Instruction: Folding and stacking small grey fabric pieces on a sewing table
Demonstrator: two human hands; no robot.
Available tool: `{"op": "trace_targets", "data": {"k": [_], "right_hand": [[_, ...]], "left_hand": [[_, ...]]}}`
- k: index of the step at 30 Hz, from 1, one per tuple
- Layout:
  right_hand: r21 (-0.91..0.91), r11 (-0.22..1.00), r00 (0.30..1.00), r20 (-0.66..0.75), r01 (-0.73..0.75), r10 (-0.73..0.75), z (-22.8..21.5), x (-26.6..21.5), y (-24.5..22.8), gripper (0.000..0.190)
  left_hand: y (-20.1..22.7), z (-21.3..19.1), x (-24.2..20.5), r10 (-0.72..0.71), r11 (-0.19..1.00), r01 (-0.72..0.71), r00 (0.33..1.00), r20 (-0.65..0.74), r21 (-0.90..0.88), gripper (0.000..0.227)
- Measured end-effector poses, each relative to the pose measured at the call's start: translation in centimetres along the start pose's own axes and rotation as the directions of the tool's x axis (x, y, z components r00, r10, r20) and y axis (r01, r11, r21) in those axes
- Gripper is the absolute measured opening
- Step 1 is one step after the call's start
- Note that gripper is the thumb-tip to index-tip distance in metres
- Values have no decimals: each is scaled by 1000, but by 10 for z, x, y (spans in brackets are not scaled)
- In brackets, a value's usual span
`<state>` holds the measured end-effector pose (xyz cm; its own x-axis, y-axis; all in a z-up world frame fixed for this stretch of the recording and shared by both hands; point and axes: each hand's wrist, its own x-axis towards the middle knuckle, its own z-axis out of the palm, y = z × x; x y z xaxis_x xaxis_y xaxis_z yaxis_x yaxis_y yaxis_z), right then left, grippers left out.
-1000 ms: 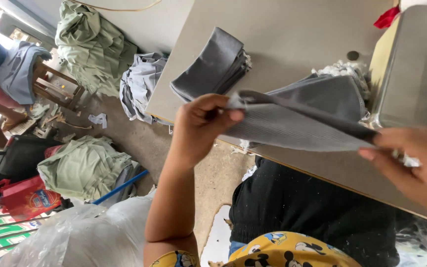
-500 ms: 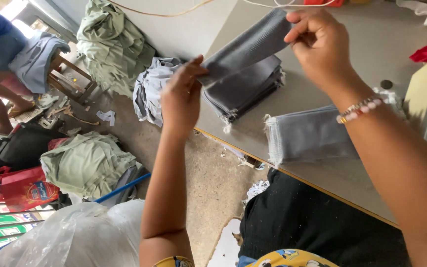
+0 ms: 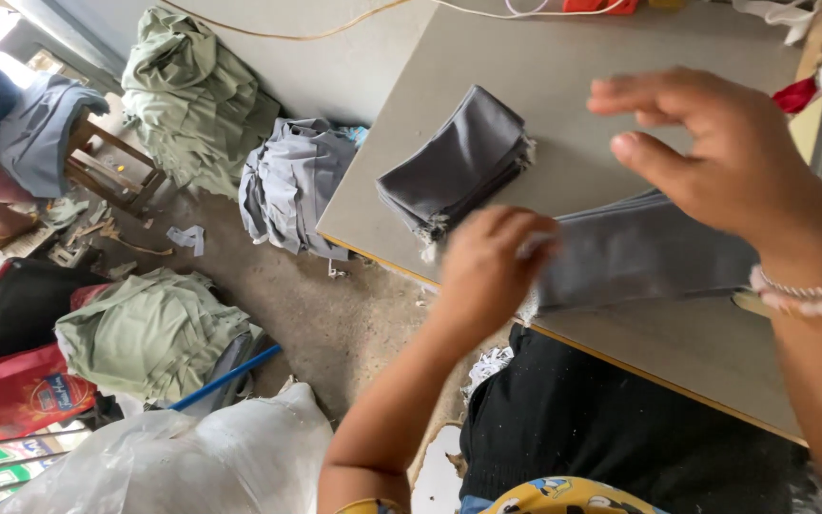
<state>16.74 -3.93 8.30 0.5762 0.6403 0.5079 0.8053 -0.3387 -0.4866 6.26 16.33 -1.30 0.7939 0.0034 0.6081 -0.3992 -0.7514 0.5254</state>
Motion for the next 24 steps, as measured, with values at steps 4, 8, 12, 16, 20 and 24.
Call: {"op": "trace_targets", "data": {"k": [4,8,12,16,20,24], "right_hand": [[-23,991,991,-32,-131,130,-13,-56,0,32],[9,984,982,-57,-179,179,-9,-110,19,24],[-18,968,969,0,-249,249,13,-130,30,34],[-344,937,998,-2,-66,69,18,-132,25,60],[-310,940,959,191,-144,210,-3,-142,15,70],[-275,949,972,132,-154,196,14,-145,17,72]], "left_hand": [[6,78,-4,48,994,-14,948,314,-112,25],[12,69,6,64,991,-14,921,385,-133,21],[32,71,13,-195,970,236,900,389,-61,14],[39,73,9,26,989,-71,944,329,127,19],[38,43,14,57,969,-188,799,598,159,17],[50,48,8,109,982,-167,879,465,85,10]]}}
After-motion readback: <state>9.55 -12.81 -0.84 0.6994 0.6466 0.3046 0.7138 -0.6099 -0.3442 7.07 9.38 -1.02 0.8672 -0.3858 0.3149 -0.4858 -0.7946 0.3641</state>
